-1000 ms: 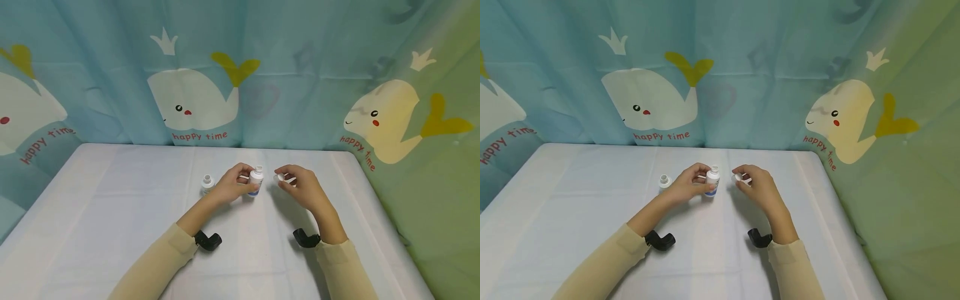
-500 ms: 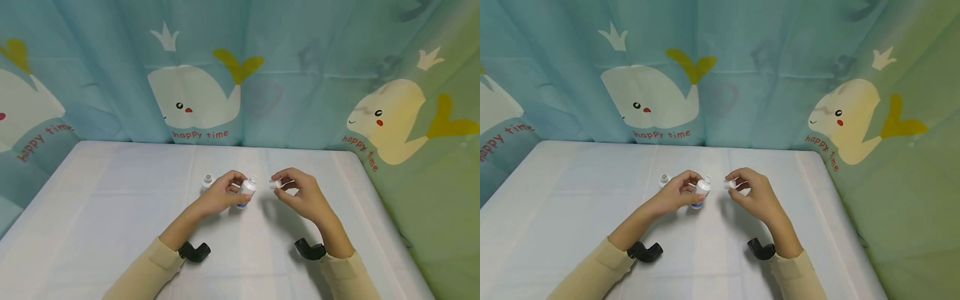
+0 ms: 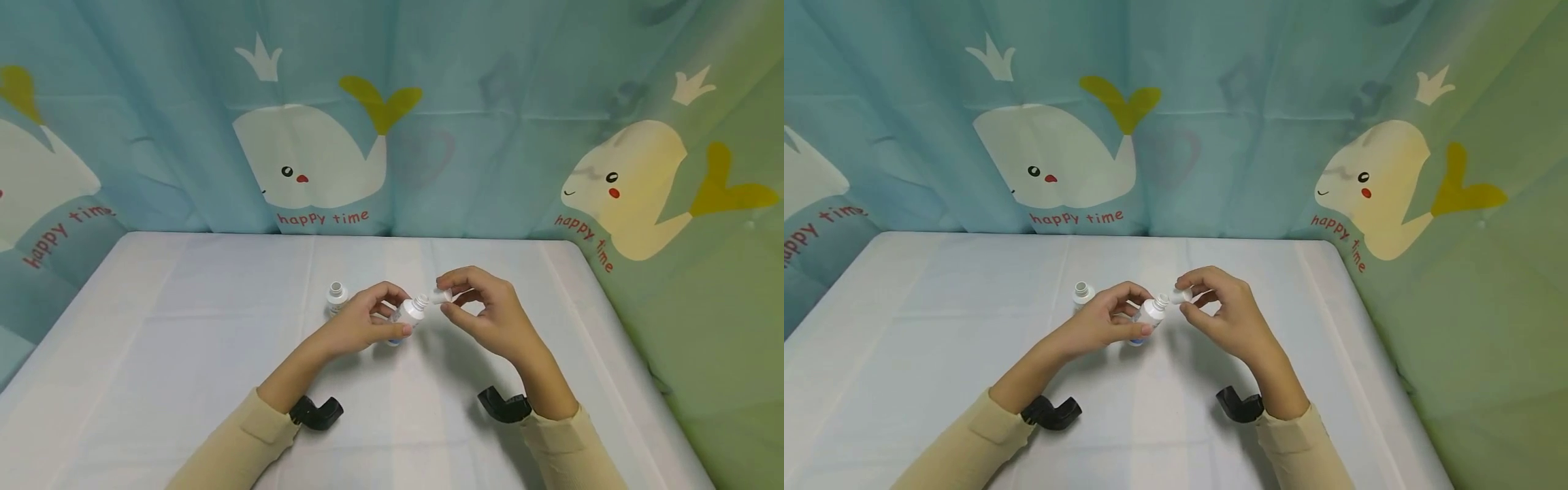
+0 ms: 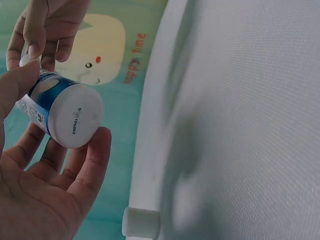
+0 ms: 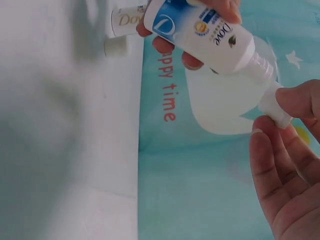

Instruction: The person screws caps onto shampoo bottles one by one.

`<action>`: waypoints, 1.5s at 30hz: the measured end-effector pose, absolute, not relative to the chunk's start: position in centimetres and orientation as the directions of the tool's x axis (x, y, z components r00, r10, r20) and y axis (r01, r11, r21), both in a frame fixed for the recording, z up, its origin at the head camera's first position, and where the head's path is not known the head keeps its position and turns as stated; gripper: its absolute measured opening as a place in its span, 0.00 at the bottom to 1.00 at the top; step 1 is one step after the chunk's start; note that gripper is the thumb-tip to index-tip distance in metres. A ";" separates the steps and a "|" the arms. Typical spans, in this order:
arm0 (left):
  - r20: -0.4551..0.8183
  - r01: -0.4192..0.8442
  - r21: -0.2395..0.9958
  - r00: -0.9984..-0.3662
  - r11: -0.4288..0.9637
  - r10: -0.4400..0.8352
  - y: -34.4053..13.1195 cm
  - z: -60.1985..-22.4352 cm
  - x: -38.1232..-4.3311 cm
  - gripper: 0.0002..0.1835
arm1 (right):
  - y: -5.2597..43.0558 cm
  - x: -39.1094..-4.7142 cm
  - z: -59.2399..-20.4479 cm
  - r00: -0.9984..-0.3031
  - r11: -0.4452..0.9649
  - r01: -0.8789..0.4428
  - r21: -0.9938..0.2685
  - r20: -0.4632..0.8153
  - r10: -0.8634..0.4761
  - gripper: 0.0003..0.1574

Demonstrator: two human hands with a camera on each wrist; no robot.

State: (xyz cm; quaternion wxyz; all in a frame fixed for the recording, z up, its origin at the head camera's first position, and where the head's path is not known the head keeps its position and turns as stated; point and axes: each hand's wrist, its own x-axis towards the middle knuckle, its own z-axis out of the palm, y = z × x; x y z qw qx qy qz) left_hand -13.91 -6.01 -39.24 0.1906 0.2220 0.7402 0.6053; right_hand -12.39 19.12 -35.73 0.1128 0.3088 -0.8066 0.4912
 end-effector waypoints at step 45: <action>0.055 0.161 0.979 -0.803 0.128 0.593 -5.7 -38.6 -13.3 0.22 | 18.3 -11.9 -35.6 -0.766 0.283 -0.616 -0.735 0.476 -0.432 0.12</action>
